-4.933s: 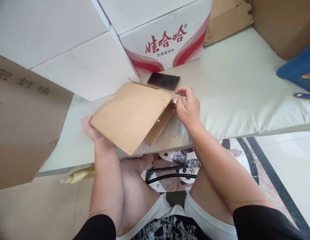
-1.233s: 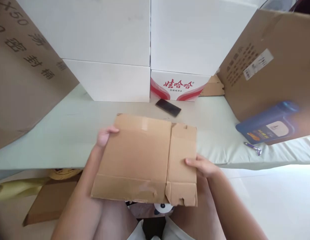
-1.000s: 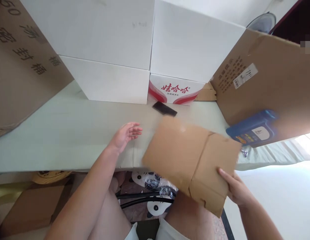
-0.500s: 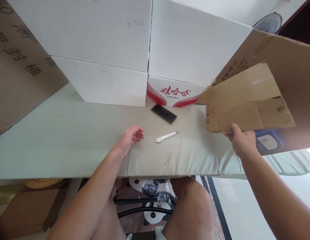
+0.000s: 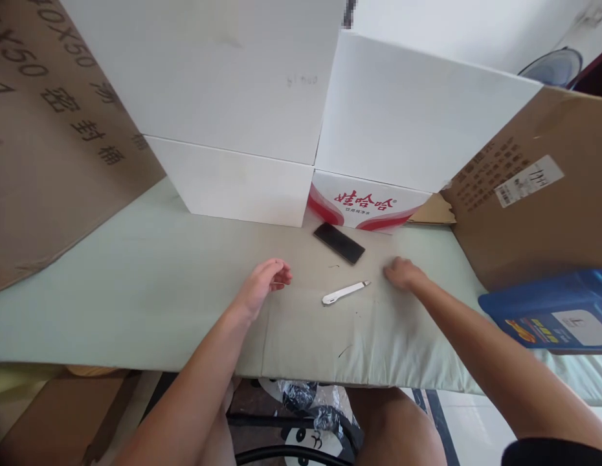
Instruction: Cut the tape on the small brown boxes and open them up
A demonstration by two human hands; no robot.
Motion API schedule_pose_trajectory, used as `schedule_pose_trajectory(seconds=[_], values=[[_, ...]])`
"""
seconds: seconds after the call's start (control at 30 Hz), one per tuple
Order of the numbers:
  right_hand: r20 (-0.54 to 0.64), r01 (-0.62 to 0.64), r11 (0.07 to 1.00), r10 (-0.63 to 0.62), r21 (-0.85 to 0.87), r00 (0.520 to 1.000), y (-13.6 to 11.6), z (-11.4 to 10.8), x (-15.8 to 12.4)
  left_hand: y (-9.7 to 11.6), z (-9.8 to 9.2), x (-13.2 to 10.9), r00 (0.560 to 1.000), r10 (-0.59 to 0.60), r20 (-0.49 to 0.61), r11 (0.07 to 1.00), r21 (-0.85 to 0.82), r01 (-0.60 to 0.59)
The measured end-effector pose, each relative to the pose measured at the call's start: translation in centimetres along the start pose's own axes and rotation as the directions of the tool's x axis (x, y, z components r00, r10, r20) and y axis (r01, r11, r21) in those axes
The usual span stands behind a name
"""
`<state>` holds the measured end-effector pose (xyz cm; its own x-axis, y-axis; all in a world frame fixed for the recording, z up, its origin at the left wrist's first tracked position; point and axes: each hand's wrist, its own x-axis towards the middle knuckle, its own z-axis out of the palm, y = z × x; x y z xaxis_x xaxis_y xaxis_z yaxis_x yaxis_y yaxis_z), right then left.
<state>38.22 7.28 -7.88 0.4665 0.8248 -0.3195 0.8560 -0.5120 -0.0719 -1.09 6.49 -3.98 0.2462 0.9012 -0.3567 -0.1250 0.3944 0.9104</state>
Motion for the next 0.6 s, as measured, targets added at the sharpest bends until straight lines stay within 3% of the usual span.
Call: schedule_pose_trajectory(seconds=[0.07,0.13,0.23,0.33,0.47,0.6], values=[[0.020,-0.001,0.997,0.002,-0.078,1.000,-0.4,1.9,-2.2,0.2,-0.3,-0.4,1.000,0.001,0.004,0.999,-0.037,0.000],[0.056,0.036,0.993,-0.030,-0.115,0.998,-0.5,2.0,-4.2,0.3,-0.7,-0.8,1.000,0.007,-0.004,0.997,-0.080,-0.008],[0.118,0.119,0.978,-0.100,-0.168,0.988,-0.6,0.0,-6.3,0.4,-1.6,-1.5,0.998,0.038,-0.048,0.985,-0.166,-0.046],[0.104,0.192,0.960,-0.174,-0.204,0.979,-1.8,-3.0,-7.8,0.5,-2.8,-2.1,0.990,0.079,-0.118,0.950,-0.291,-0.111],[0.045,0.310,0.923,-0.307,-0.227,0.950,-5.5,-5.7,-9.7,0.6,-4.6,-3.3,0.979,0.098,-0.178,0.875,-0.453,-0.170],[0.011,0.421,0.876,-0.431,-0.235,0.902,-11.0,-6.1,-11.6,0.9,-7.3,-4.5,0.973,0.089,-0.214,0.813,-0.549,-0.195]])
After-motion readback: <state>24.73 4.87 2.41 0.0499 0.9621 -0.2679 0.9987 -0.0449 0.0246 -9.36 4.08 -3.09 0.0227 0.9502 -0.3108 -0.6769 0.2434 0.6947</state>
